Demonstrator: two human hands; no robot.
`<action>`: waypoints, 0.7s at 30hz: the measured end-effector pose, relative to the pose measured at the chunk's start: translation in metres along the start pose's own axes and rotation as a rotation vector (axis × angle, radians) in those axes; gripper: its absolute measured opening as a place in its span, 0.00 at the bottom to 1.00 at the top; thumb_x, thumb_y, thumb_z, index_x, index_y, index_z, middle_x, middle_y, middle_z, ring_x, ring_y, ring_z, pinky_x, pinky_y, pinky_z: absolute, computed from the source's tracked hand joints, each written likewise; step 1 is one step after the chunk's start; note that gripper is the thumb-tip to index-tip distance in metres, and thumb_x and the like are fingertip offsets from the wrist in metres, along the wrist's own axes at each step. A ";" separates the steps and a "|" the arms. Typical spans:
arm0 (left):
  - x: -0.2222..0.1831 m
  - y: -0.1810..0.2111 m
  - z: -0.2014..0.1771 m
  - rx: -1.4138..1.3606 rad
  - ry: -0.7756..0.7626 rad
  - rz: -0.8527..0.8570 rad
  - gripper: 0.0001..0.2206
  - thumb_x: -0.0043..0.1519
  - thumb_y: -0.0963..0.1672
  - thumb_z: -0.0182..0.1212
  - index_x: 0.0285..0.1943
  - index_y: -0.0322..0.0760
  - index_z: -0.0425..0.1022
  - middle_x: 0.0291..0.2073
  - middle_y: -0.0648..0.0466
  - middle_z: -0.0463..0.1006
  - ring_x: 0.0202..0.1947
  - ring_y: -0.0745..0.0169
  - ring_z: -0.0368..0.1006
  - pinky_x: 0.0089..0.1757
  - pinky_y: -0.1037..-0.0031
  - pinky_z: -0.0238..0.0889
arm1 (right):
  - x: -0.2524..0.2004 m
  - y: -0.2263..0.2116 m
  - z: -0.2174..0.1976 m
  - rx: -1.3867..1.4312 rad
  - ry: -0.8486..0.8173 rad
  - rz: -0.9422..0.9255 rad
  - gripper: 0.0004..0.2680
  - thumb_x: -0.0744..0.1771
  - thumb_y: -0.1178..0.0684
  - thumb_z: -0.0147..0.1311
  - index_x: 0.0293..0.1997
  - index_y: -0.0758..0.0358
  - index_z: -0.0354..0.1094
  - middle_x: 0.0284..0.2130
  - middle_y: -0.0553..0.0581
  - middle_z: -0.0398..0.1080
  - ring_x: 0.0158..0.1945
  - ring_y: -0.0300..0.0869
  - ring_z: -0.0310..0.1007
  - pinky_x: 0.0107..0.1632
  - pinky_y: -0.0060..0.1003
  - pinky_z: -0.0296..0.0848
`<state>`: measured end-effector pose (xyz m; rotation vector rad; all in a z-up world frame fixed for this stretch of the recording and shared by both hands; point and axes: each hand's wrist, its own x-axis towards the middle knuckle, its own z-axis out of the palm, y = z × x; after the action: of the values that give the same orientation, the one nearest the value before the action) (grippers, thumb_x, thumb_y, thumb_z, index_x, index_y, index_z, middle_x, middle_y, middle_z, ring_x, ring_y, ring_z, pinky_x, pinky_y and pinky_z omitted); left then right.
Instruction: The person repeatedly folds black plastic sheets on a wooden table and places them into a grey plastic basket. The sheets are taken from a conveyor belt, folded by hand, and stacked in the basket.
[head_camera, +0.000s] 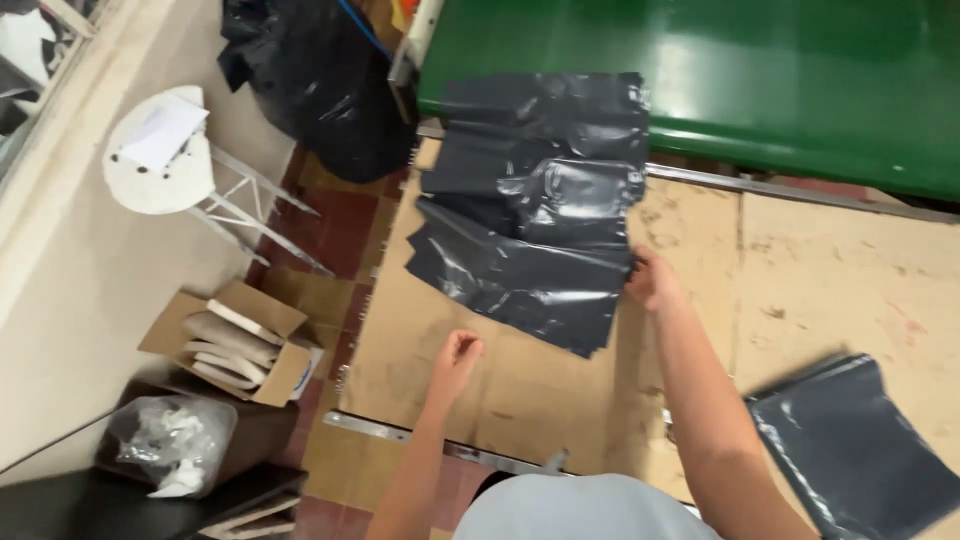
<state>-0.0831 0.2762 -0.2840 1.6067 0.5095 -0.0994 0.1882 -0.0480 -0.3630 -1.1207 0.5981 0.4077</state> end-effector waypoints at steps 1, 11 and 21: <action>0.002 -0.007 -0.012 -0.060 -0.024 -0.023 0.09 0.66 0.45 0.58 0.52 0.38 0.74 0.43 0.48 0.78 0.48 0.53 0.75 0.49 0.62 0.67 | -0.002 -0.007 0.007 0.017 -0.014 0.074 0.09 0.63 0.44 0.61 0.40 0.52 0.71 0.29 0.45 0.73 0.33 0.41 0.79 0.34 0.42 0.79; 0.023 -0.018 0.021 -0.264 -0.349 -0.027 0.14 0.58 0.34 0.47 0.50 0.35 0.71 0.42 0.44 0.77 0.45 0.52 0.76 0.43 0.71 0.68 | -0.140 -0.021 0.068 -0.665 -0.230 -0.267 0.13 0.56 0.57 0.72 0.38 0.68 0.75 0.30 0.57 0.72 0.34 0.45 0.73 0.34 0.37 0.72; 0.075 -0.032 0.107 -0.295 -0.350 0.074 0.12 0.64 0.39 0.52 0.56 0.37 0.69 0.42 0.47 0.75 0.41 0.57 0.75 0.40 0.71 0.70 | -0.231 -0.045 0.134 -0.284 -0.088 -0.362 0.13 0.63 0.57 0.65 0.50 0.65 0.70 0.34 0.61 0.74 0.36 0.48 0.78 0.35 0.43 0.80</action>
<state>-0.0028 0.1933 -0.3524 1.2818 0.1819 -0.2340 0.0671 0.0558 -0.1442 -1.4438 0.2539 0.2302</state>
